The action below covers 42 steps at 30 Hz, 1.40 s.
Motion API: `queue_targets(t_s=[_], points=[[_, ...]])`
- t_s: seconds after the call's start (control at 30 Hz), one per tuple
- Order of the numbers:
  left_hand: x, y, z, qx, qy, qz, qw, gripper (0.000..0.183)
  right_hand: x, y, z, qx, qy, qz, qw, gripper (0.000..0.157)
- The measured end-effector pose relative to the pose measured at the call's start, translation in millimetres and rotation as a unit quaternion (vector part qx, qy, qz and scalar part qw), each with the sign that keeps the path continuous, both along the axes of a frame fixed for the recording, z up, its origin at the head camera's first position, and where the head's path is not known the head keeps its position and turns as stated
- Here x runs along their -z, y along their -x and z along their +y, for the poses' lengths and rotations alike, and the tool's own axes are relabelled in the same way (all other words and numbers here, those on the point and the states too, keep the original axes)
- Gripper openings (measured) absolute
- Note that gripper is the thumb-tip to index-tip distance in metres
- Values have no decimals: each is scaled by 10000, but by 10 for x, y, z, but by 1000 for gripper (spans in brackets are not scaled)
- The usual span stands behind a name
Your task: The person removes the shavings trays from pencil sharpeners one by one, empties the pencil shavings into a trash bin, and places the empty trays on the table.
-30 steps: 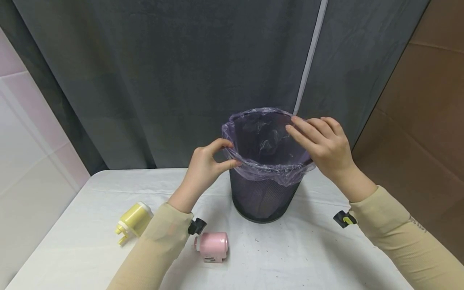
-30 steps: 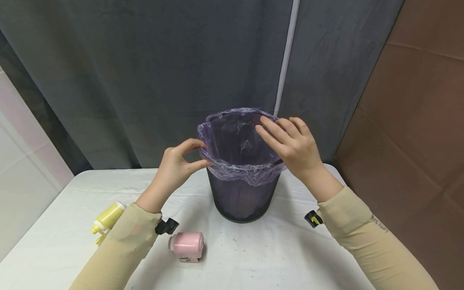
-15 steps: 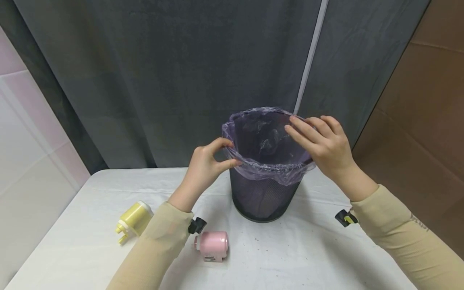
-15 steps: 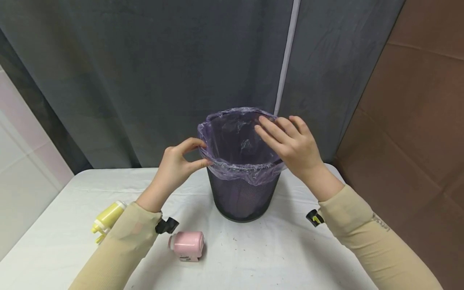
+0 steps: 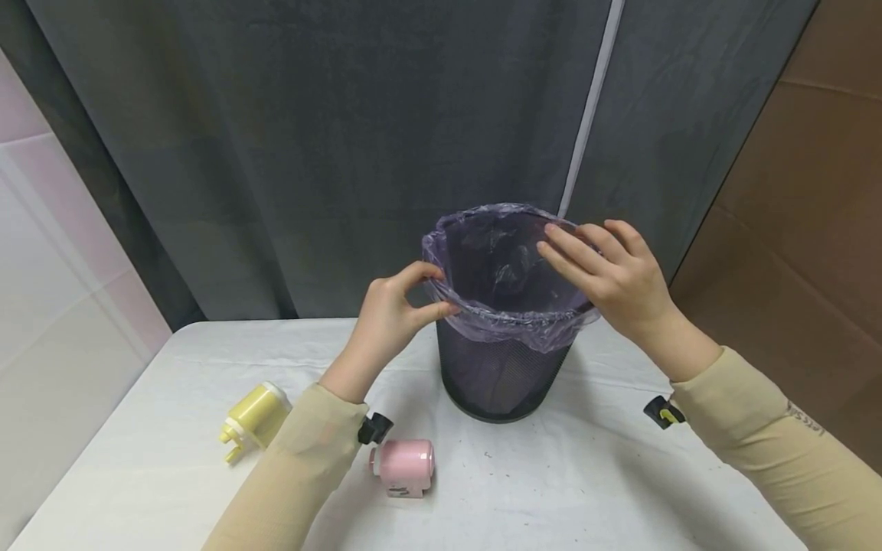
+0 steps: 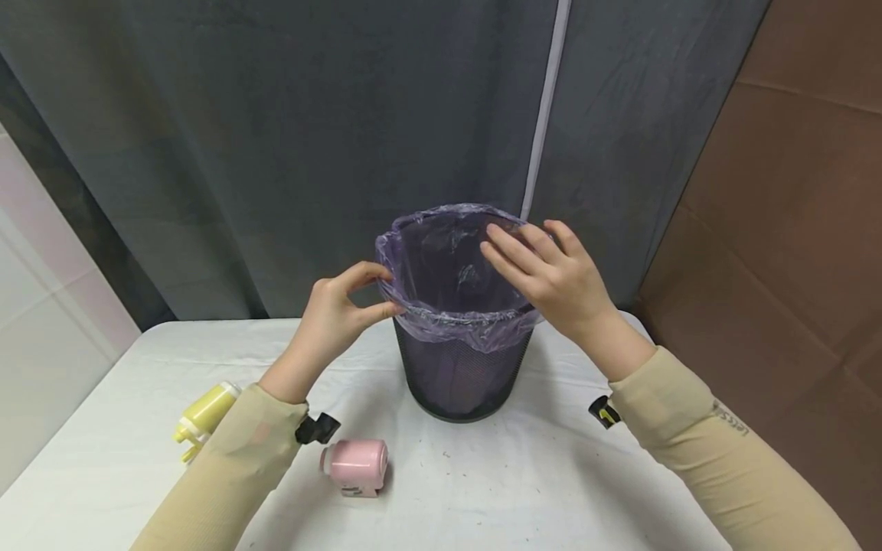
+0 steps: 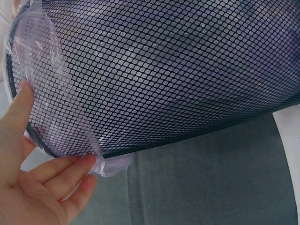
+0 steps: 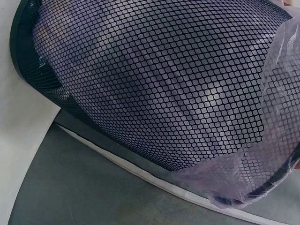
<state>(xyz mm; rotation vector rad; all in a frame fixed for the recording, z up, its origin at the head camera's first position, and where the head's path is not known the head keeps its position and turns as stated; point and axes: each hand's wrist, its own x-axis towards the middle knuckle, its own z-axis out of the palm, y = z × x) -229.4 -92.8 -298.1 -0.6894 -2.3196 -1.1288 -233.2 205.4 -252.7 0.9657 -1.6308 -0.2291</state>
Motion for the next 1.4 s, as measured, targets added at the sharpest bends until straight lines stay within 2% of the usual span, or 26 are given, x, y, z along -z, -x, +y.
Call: queue_targets(t_s=[0.37, 0.83, 1.1, 1.3, 1.4], points=[[-3, -7, -25, -9, 2, 54, 10000, 43, -39, 6, -25, 5, -512, 150, 9986, 44], [3, -11, -27, -11, -2, 16, 10000, 43, -58, -11, -10, 162, -1045, 31, 9944, 45], [4, -15, -15, 11, -18, 17, 10000, 43, -49, -19, 12, 181, -1056, -83, 9942, 44], [3, -17, -10, 2, -3, -16, 10000, 43, -63, -33, 29, 395, -1206, -59, 9919, 44], [0, -14, -10, 1, -3, -28, 10000, 43, -65, -28, 25, 336, -1184, -30, 9924, 44]])
